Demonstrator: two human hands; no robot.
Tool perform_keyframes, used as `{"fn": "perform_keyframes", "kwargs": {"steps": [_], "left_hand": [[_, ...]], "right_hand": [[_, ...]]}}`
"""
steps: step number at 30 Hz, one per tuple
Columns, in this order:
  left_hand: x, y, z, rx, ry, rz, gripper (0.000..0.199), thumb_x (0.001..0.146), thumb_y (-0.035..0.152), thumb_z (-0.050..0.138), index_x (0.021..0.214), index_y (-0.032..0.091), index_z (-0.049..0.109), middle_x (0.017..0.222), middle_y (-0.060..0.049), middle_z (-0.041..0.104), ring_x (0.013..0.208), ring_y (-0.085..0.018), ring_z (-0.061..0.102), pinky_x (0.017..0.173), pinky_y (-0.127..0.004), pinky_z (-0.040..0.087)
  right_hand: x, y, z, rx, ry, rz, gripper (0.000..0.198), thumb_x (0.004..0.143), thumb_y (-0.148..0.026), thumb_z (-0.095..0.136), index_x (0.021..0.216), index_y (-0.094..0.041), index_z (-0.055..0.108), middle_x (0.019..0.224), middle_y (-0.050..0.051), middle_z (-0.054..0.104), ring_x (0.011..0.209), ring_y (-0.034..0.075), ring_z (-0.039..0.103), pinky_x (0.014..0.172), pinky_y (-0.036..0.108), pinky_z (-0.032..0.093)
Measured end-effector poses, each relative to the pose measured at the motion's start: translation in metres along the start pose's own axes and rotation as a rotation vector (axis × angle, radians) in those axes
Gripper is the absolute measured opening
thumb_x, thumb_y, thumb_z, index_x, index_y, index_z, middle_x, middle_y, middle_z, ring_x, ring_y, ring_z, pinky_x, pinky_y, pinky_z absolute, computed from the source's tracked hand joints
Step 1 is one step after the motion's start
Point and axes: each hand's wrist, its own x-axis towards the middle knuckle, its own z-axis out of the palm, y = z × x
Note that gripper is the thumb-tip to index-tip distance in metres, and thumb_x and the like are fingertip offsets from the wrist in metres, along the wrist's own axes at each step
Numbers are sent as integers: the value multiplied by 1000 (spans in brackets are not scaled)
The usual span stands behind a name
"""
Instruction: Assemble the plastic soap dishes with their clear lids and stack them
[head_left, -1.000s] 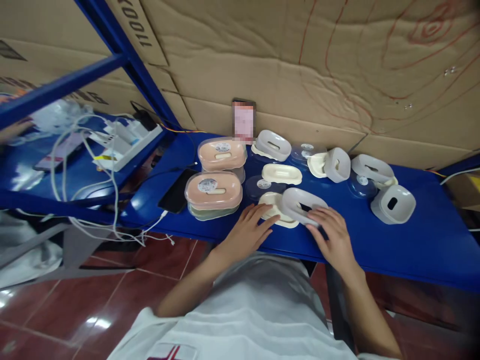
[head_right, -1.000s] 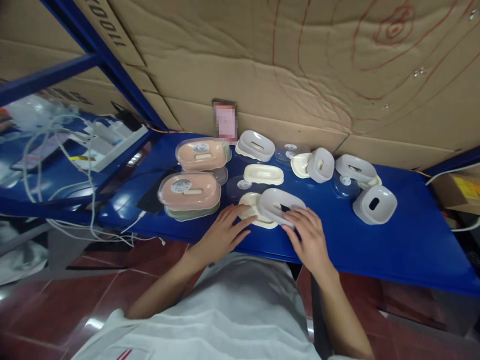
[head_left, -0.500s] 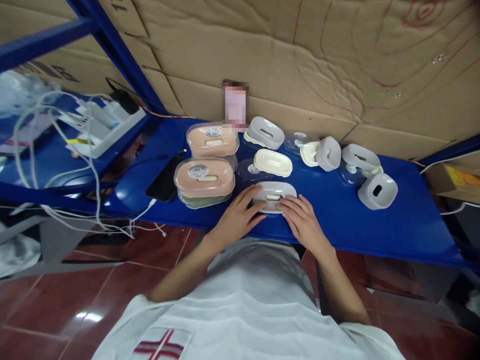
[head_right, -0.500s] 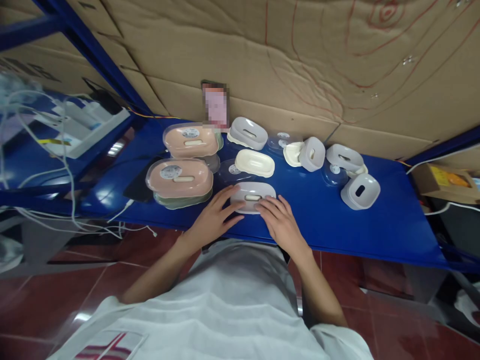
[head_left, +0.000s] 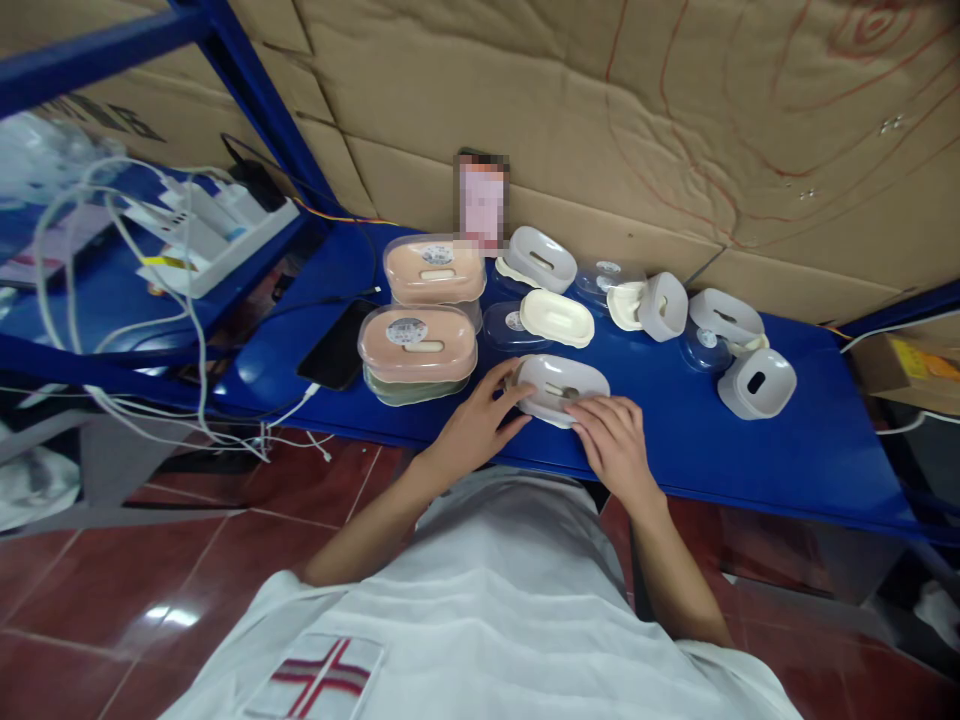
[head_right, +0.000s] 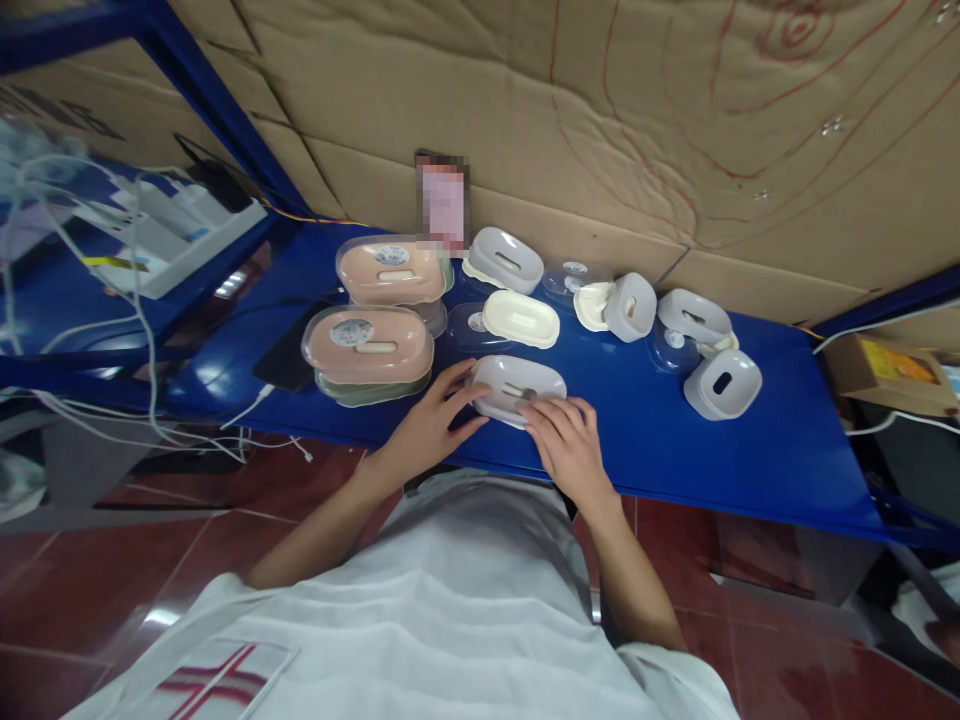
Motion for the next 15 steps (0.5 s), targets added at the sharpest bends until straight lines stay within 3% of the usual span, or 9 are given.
{"fn": "perform_keyframes", "kwargs": {"steps": [3, 6, 12, 15], "left_hand": [[-1, -2, 1, -24, 8, -6, 62, 102, 29, 70, 159, 28, 46, 171, -20, 33, 136, -30, 64, 116, -52, 56], [-1, -2, 1, -50, -3, -6, 69, 102, 30, 70, 164, 32, 39, 169, -19, 35, 126, -27, 67, 116, -51, 56], [1, -4, 0, 54, 22, 74, 43, 101, 27, 71, 143, 26, 63, 166, -17, 46, 146, -34, 53, 120, -60, 52], [1, -3, 0, 81, -14, 142, 33, 102, 24, 69, 135, 23, 67, 160, -15, 55, 153, -34, 48, 123, -60, 49]], "right_hand": [[-3, -1, 1, -5, 45, 67, 33, 110, -23, 55, 140, -29, 66, 125, 9, 78, 119, 27, 70, 109, 48, 46], [-1, 0, 2, 10, -58, 56, 34, 111, -25, 51, 142, -28, 66, 129, 10, 77, 122, 28, 69, 109, 48, 45], [4, -1, 4, 64, -83, 7, 33, 111, -19, 50, 138, -25, 67, 129, 11, 77, 126, 27, 67, 113, 48, 46], [3, -3, 3, 80, -112, -19, 31, 110, -19, 52, 136, -24, 69, 132, 11, 76, 133, 27, 65, 115, 48, 46]]}}
